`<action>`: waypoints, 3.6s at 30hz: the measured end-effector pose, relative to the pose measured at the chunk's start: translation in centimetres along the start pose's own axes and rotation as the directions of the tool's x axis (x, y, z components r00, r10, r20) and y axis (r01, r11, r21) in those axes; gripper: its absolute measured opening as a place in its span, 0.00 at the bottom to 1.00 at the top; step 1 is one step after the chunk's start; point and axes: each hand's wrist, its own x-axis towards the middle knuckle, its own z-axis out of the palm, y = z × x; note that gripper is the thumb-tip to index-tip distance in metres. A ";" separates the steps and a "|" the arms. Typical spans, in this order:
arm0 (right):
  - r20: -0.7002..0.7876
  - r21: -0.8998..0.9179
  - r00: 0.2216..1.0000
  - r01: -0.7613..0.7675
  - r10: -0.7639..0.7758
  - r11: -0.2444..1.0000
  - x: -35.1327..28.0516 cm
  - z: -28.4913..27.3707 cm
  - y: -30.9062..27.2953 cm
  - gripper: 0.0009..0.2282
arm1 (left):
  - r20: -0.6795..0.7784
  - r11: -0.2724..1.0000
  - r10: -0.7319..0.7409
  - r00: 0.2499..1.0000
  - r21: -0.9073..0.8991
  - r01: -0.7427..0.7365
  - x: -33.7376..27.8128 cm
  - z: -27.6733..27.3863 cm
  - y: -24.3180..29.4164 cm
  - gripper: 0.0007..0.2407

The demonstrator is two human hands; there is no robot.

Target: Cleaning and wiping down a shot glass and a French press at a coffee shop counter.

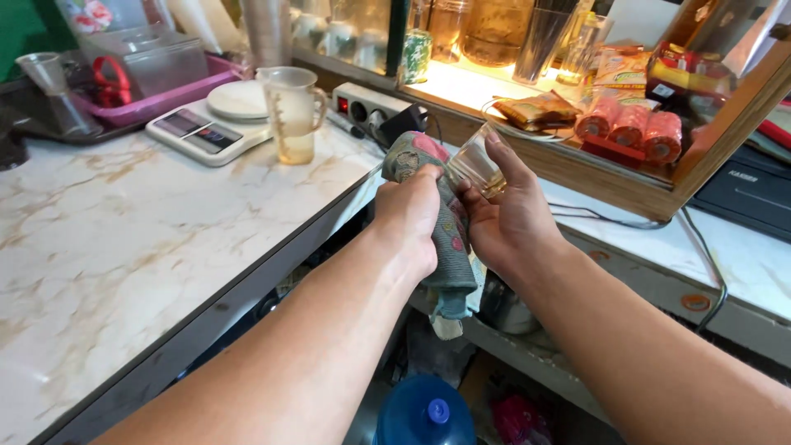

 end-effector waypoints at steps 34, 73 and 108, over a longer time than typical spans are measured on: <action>0.234 -0.968 0.869 0.168 -0.437 -0.186 30.8 1.3 -7.7 0.36 | 0.205 0.970 -0.219 0.954 -0.060 0.236 15.4 4.4 1.6 0.12; 0.058 -0.778 0.997 0.074 -0.047 0.623 52.8 2.8 -2.1 0.20 | 0.293 0.981 -0.170 0.941 -0.038 0.189 17.4 2.8 7.1 0.10; 0.119 -0.686 0.990 0.139 -0.079 0.715 25.3 4.3 -9.7 0.23 | 0.479 0.959 -0.177 0.860 -0.114 0.261 19.6 5.7 8.1 0.13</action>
